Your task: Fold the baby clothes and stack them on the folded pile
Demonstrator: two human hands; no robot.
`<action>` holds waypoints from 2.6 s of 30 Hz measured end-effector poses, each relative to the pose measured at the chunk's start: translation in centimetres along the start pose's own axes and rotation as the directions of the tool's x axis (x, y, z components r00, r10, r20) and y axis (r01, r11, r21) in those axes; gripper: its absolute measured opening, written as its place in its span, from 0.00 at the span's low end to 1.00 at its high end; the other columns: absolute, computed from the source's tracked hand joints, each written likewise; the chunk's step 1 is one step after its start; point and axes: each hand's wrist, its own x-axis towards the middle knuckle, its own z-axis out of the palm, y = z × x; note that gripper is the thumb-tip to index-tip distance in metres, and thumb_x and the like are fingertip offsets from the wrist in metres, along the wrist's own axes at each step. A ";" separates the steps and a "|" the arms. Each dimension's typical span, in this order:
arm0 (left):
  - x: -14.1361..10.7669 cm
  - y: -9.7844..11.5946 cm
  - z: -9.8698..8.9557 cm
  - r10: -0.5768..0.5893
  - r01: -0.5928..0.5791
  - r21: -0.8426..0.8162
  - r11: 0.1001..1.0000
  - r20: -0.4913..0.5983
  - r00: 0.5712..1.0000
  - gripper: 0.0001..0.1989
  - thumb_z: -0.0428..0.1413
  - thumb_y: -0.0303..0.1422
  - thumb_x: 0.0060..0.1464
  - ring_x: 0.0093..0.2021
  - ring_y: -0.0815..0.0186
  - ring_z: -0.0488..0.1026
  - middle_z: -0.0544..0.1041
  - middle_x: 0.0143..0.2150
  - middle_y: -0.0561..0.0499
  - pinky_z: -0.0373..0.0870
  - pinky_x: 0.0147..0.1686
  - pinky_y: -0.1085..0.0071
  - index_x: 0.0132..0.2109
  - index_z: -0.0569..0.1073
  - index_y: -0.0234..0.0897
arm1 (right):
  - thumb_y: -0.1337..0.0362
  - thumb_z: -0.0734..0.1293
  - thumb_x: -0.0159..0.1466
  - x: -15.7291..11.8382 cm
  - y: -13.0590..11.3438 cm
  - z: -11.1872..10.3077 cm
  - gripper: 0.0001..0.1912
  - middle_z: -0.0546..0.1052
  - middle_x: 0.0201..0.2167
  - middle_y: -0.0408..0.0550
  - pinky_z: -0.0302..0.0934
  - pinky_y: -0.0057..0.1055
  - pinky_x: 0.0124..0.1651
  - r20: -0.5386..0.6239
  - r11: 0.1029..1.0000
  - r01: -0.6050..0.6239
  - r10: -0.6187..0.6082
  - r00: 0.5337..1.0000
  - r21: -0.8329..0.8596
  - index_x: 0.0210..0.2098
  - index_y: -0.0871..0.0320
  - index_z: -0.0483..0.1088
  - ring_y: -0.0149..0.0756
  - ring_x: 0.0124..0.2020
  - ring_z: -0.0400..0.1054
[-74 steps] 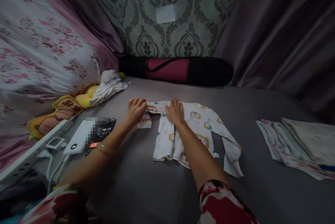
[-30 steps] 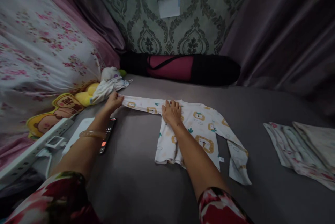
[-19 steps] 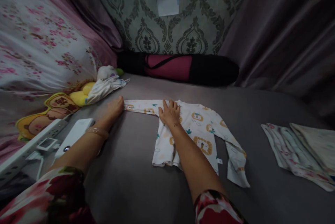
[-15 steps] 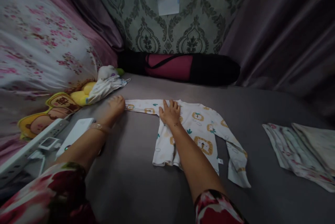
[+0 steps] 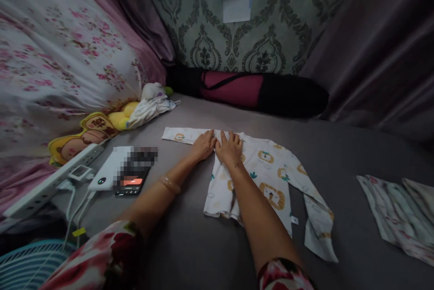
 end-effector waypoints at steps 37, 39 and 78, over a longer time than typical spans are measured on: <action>5.3 4.8 -1.9 0.321 -0.313 -0.082 0.946 0.117 0.940 0.20 0.46 0.32 0.60 0.55 0.58 0.71 0.74 0.56 0.41 0.65 0.56 0.61 0.58 0.68 0.34 | 0.48 0.60 0.64 -15.7 23.5 -13.2 0.23 0.74 0.21 0.50 0.58 0.28 0.27 0.275 0.760 -0.636 0.588 0.761 0.133 0.27 0.61 0.73 0.35 0.24 0.69; 5.7 9.0 0.2 0.474 -0.430 -0.240 0.870 0.171 0.863 0.18 0.47 0.31 0.59 0.50 0.61 0.74 0.77 0.51 0.43 0.67 0.54 0.64 0.54 0.71 0.35 | 0.44 0.61 0.63 -17.4 23.6 -13.2 0.25 0.73 0.20 0.49 0.56 0.28 0.25 0.308 0.742 -0.661 0.606 0.733 0.114 0.26 0.59 0.72 0.35 0.22 0.67; 3.7 18.1 9.3 0.522 -0.498 -0.467 0.730 -0.088 0.848 0.17 0.45 0.25 0.59 0.59 0.63 0.67 0.72 0.56 0.42 0.61 0.62 0.64 0.50 0.74 0.32 | 0.61 0.64 0.62 -17.0 29.1 -13.8 0.14 0.77 0.43 0.61 0.56 0.38 0.49 0.190 0.878 -0.315 0.400 0.897 -0.359 0.41 0.62 0.77 0.48 0.48 0.68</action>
